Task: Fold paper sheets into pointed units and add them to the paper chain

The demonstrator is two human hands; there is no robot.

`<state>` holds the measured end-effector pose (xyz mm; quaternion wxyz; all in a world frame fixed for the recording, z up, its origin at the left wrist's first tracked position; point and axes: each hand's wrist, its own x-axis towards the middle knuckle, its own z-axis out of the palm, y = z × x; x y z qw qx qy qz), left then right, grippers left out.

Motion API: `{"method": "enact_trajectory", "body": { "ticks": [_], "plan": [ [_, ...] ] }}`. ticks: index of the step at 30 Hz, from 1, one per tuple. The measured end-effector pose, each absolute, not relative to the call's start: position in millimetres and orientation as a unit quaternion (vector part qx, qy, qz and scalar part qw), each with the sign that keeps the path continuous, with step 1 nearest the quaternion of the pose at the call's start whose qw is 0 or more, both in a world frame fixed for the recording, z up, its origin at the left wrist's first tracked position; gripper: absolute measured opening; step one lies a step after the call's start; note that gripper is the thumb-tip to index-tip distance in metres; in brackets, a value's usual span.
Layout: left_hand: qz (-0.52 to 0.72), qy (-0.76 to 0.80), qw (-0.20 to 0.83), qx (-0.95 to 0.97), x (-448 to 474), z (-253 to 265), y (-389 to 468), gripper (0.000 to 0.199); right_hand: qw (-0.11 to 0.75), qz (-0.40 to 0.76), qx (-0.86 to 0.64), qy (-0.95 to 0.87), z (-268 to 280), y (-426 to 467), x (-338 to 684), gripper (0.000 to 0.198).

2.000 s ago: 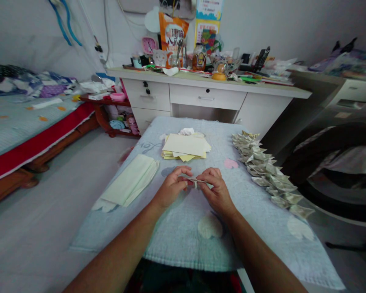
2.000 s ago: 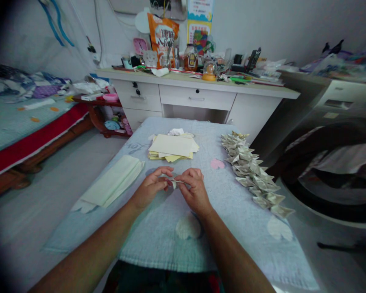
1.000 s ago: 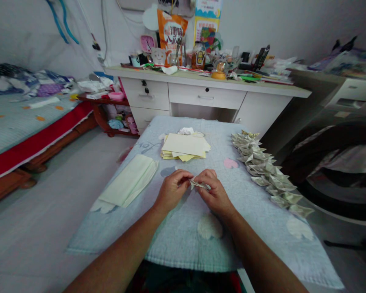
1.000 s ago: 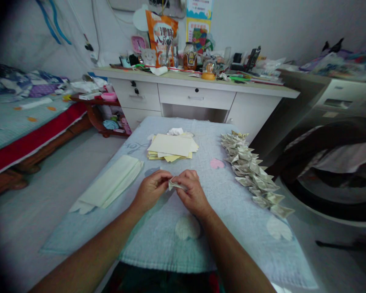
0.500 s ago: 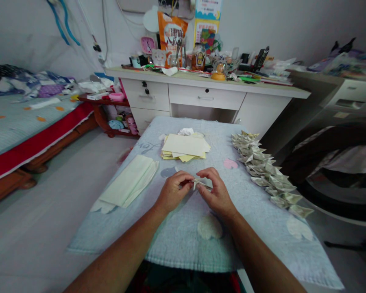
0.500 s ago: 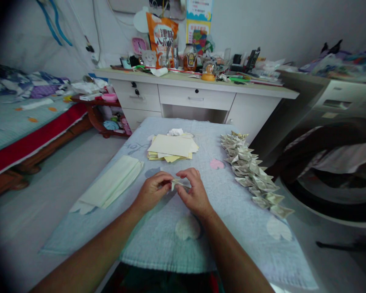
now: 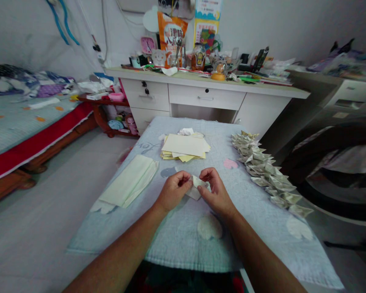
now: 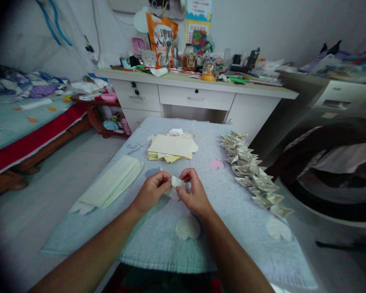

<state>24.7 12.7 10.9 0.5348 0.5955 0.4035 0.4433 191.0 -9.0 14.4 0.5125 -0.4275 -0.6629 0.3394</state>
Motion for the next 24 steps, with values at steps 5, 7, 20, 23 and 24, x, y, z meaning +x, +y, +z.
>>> {"method": "enact_trajectory", "body": {
  "ticks": [5, 7, 20, 23, 24],
  "plan": [
    [0.445, 0.388, 0.581, 0.559, 25.3, 4.4, 14.4, 0.017, 0.471, 0.241, -0.446, -0.722, 15.7, -8.3, 190.2, 0.016],
    [0.444, 0.383, 0.597, 0.548, 25.5, 3.7, 14.4, 0.02, 0.462, 0.234, -0.448, -0.729, 16.0, -8.1, 190.1, 0.012],
    [0.443, 0.393, 0.592, 0.547, 29.7, 7.7, 12.5, 0.024, 0.48, 0.285, -0.425, -0.712, 14.5, -8.0, 189.3, 0.003],
    [0.443, 0.395, 0.584, 0.554, 28.9, 6.5, 12.9, 0.023, 0.491, 0.305, -0.42, -0.7, 14.3, -7.2, 189.7, 0.004],
    [0.443, 0.398, 0.581, 0.555, 28.5, 6.1, 13.1, 0.023, 0.494, 0.309, -0.419, -0.696, 14.1, -7.0, 189.7, 0.004]
  ]
}}
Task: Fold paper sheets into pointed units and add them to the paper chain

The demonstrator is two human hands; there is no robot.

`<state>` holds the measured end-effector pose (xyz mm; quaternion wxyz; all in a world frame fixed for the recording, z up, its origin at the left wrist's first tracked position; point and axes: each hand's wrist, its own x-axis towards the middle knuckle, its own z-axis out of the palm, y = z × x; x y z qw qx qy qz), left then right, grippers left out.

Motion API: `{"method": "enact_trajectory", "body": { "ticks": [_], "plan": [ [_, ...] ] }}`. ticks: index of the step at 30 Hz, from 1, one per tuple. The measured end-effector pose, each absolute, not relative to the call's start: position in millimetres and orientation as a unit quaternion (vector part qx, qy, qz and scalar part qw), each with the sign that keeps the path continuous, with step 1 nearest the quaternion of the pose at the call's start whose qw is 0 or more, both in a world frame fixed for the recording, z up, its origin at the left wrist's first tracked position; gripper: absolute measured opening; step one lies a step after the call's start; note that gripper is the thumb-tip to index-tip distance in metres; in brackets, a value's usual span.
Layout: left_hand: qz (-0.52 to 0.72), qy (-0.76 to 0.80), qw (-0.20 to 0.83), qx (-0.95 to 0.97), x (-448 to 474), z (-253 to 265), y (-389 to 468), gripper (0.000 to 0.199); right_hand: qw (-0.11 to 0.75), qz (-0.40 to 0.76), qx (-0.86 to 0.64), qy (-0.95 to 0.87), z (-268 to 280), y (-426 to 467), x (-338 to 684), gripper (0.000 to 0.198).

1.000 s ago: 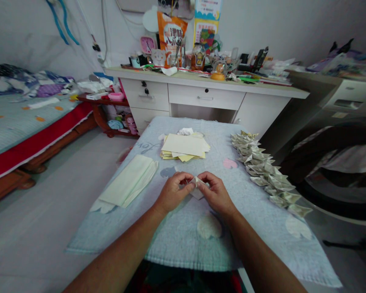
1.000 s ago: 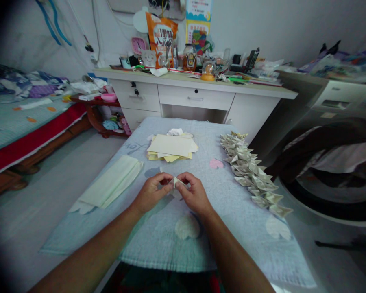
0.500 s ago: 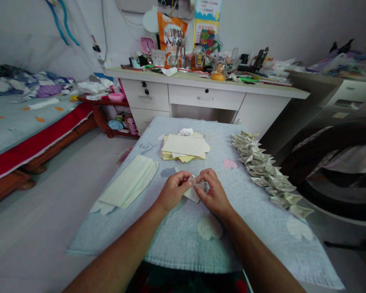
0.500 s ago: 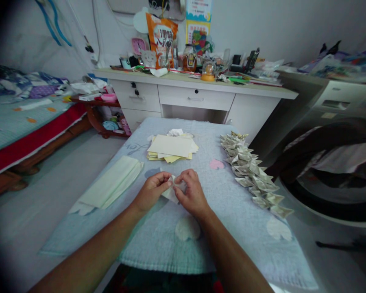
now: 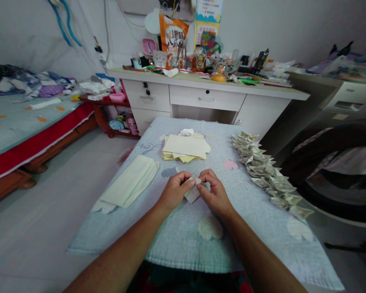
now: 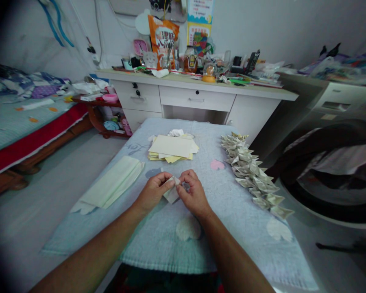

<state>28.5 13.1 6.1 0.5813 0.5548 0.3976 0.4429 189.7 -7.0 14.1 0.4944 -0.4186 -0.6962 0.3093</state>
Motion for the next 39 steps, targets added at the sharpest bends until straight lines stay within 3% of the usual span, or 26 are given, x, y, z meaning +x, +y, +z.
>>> {"method": "enact_trajectory", "body": {
  "ticks": [15, 24, 30, 39],
  "plan": [
    [0.43, 0.473, 0.432, 0.636, 29.9, 4.4, 12.2, 0.019, 0.48, 0.283, -0.432, -0.709, 13.1, -7.3, 187.5, 0.008],
    [0.437, 0.447, 0.481, 0.614, 28.9, 3.4, 13.1, 0.008, 0.473, 0.299, -0.421, -0.713, 16.4, -9.6, 186.9, 0.005],
    [0.45, 0.406, 0.538, 0.585, 28.5, 1.0, 13.4, 0.015, 0.506, 0.35, -0.436, -0.657, 12.4, -5.2, 189.4, 0.013],
    [0.461, 0.382, 0.587, 0.545, 27.2, 5.4, 12.1, 0.018, 0.491, 0.535, -0.402, -0.558, 3.4, -3.6, 183.0, 0.023]
  ]
}}
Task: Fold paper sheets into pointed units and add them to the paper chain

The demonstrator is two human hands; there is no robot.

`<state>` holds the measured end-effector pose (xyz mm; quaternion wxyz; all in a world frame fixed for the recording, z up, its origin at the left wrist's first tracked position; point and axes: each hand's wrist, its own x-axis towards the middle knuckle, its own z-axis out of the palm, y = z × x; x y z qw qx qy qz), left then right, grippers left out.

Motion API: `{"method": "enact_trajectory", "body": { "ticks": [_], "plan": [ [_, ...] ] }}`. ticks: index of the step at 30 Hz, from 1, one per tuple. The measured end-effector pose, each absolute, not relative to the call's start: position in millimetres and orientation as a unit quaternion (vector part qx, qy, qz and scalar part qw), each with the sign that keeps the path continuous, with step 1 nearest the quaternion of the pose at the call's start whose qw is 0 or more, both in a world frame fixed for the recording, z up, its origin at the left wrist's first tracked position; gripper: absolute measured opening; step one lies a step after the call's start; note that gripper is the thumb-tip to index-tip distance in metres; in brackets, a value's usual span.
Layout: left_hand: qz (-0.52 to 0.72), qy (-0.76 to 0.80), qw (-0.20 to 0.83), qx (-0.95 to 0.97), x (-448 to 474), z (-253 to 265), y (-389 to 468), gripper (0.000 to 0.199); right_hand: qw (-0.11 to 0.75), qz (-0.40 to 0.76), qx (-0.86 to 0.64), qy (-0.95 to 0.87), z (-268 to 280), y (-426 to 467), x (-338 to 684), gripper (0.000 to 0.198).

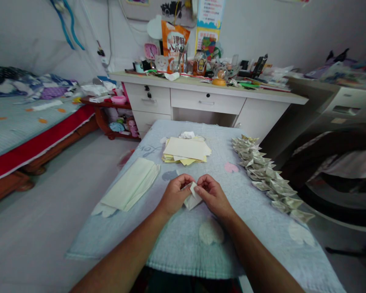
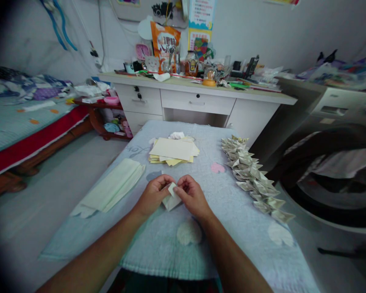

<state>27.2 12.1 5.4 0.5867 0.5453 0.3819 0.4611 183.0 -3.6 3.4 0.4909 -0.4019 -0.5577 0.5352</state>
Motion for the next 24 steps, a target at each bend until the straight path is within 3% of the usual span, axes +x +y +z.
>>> {"method": "enact_trajectory", "body": {
  "ticks": [7, 24],
  "plan": [
    [0.457, 0.367, 0.629, 0.511, 26.5, 4.5, 15.3, 0.023, 0.497, 0.601, -0.365, -0.508, 6.5, -2.9, 184.0, 0.031],
    [0.449, 0.385, 0.638, 0.494, 25.9, 8.7, 13.1, 0.021, 0.459, 0.585, -0.393, -0.541, 7.9, -2.2, 184.5, 0.037]
  ]
}}
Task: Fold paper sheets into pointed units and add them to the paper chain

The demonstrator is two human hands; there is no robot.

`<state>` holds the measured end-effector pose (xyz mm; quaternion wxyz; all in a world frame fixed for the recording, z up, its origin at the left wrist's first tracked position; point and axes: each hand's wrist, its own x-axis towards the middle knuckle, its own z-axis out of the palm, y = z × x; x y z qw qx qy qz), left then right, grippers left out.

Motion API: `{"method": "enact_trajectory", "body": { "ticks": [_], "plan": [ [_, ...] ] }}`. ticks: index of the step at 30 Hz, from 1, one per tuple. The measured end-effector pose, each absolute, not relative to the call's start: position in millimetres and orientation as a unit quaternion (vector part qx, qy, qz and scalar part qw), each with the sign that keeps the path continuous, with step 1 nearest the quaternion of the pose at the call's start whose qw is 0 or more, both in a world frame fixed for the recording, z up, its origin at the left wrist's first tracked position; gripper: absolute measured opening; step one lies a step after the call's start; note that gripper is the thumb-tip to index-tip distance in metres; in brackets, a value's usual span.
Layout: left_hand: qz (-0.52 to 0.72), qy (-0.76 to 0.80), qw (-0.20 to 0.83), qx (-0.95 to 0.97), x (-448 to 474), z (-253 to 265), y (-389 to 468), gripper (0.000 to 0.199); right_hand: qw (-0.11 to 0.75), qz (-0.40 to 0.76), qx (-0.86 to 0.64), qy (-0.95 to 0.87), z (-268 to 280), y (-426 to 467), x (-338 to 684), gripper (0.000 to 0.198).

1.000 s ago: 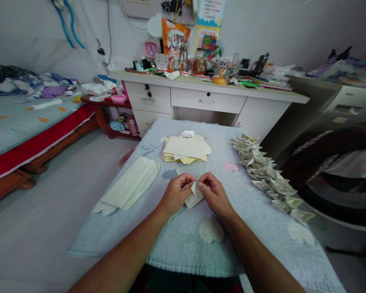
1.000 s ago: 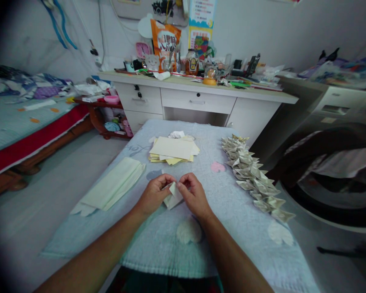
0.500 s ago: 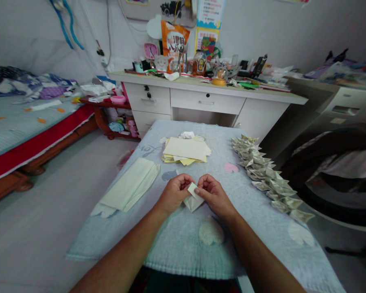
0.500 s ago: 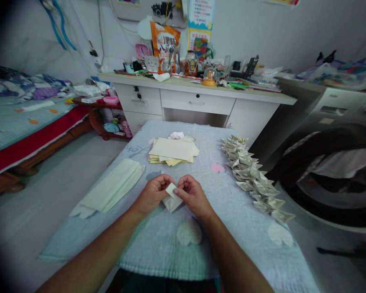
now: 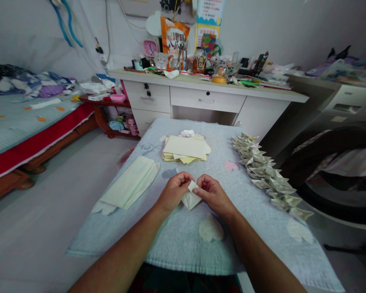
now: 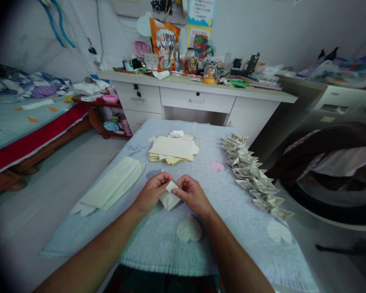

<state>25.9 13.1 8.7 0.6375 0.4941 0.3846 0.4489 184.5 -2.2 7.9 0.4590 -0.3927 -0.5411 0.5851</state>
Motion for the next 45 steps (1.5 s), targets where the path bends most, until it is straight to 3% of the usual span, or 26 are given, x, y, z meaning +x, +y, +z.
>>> {"method": "enact_trajectory", "body": {
  "ticks": [9, 38, 45],
  "plan": [
    [0.445, 0.385, 0.633, 0.503, 22.4, 9.8, 14.1, 0.035, 0.469, 0.561, -0.397, -0.555, 4.8, -1.0, 186.2, 0.034],
    [0.494, 0.422, 0.566, 0.508, 22.2, 9.6, 17.6, 0.021, 0.43, 0.523, -0.41, -0.611, 12.9, -4.0, 197.5, 0.029],
    [0.498, 0.414, 0.534, 0.543, 18.3, 13.1, 18.5, 0.017, 0.444, 0.402, -0.442, -0.668, 13.4, -1.1, 203.5, 0.02]
  ]
}}
